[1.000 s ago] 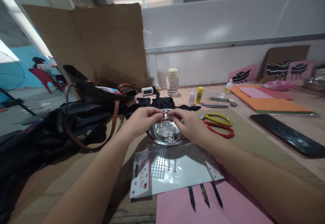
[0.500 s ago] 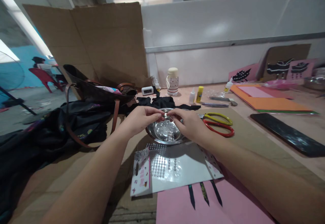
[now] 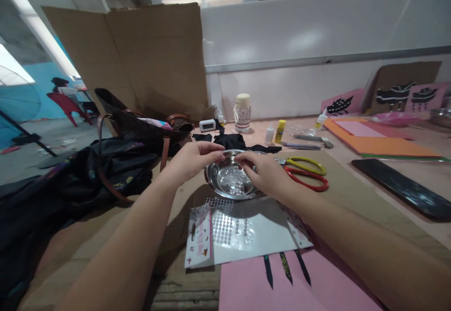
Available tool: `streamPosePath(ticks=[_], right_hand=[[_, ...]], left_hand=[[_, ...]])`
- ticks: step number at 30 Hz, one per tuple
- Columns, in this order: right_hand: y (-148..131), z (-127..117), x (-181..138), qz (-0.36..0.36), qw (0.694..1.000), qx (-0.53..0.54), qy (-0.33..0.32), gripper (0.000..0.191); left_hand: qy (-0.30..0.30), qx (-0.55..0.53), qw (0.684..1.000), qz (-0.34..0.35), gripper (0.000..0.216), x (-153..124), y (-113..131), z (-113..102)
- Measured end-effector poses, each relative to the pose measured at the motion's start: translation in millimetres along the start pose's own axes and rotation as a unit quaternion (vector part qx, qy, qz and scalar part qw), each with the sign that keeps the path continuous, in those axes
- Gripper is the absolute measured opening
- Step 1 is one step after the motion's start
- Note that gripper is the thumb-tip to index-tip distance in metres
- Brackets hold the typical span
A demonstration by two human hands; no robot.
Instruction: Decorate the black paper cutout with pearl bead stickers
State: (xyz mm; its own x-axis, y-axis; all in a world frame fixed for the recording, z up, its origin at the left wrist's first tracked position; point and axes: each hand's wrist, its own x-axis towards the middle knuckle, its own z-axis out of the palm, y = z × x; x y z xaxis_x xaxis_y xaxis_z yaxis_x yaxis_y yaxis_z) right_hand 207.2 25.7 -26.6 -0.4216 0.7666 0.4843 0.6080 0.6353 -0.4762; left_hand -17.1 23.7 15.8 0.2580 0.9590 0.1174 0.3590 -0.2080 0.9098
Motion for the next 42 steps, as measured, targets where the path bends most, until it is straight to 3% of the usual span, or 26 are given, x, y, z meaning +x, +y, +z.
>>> streamPosePath(ticks=[4,7,12,19,31,37,42], right_hand=[[2.0,0.3,0.8,-0.001,1.0,-0.002,0.0,0.024],[3.6,-0.4,1.6,0.0,1.0,-0.002,-0.001,0.024],[3.0,-1.7,1.9,0.015,1.0,-0.011,-0.012,0.023],[5.1,-0.1,2.2,0.03,0.999,-0.016,-0.021,0.025],[7.7,0.6,2.3,0.03,0.998,-0.037,-0.034,0.026],[5.0,-0.1,2.7,0.031,0.999,-0.026,-0.036,0.025],[5.4,-0.6,2.4,0.028,0.999,-0.021,-0.036,0.026]], left_hand=[[0.072,0.14,0.987,0.024,0.032,-4.5,2.3,-13.4],[0.134,0.304,0.943,-0.004,0.032,-3.7,-5.4,-26.2],[0.088,0.398,0.912,-0.038,0.024,-4.5,-40.0,-51.4],[0.029,0.402,0.915,-0.031,0.029,-15.6,-66.4,-71.1],[-0.015,0.412,0.911,0.0,0.025,-7.2,-78.5,-66.2],[0.012,0.442,0.897,0.024,0.018,-6.3,-81.6,-62.6],[0.035,0.422,0.906,0.016,0.021,-0.3,-92.5,-58.1]])
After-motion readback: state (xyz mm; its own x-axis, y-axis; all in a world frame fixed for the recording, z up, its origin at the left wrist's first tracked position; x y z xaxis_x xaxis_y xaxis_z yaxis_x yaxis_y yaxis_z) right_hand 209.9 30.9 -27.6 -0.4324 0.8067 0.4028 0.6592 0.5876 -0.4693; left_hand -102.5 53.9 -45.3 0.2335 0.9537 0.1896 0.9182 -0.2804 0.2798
